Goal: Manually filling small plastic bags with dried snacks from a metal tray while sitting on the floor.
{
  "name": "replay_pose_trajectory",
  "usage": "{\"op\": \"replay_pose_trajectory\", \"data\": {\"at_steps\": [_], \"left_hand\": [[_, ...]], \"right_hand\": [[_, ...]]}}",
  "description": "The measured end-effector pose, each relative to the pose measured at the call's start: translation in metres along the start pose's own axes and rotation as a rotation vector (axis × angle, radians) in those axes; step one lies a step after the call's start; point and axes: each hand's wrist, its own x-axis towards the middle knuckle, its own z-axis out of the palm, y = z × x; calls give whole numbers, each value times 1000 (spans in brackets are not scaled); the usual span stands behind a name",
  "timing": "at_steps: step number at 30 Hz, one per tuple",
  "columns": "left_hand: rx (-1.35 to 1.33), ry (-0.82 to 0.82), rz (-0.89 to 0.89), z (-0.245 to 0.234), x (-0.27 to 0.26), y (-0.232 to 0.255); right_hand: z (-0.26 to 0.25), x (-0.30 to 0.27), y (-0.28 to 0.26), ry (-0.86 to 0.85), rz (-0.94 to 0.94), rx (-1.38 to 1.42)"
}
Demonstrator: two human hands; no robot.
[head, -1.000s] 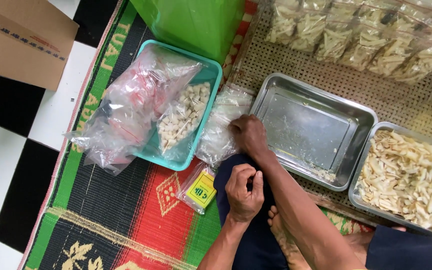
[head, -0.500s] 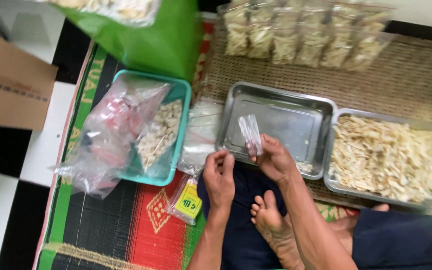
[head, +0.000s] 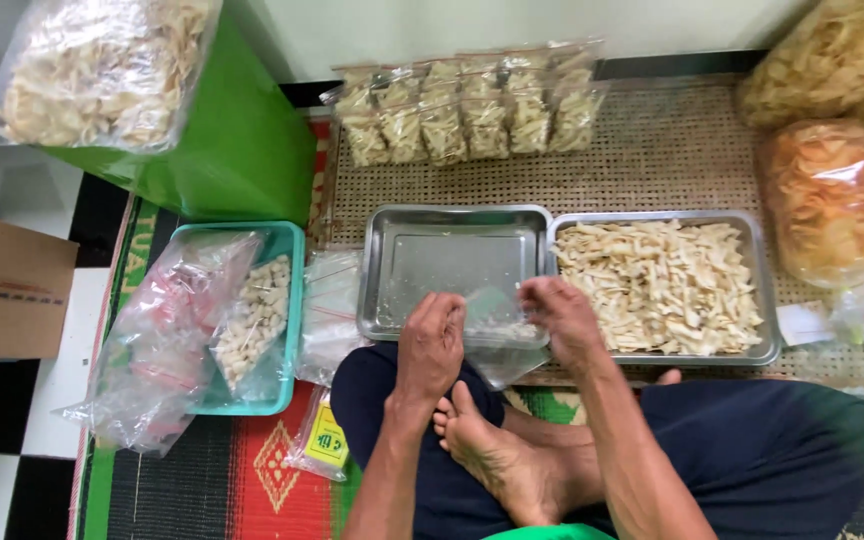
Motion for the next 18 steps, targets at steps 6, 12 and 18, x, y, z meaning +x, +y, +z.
{"op": "replay_pose_trajectory", "data": {"at_steps": [6, 12, 18], "left_hand": [[68, -321, 126, 22, 6, 39], [-14, -440, 110, 50, 17, 74], [-36, -409, 143, 56, 14, 62]], "right_hand": [[-11, -49, -100, -338, -455, -549], [-18, -81, -112, -301, -471, -859], [-32, -82, -109, -305, -428, -989]]}}
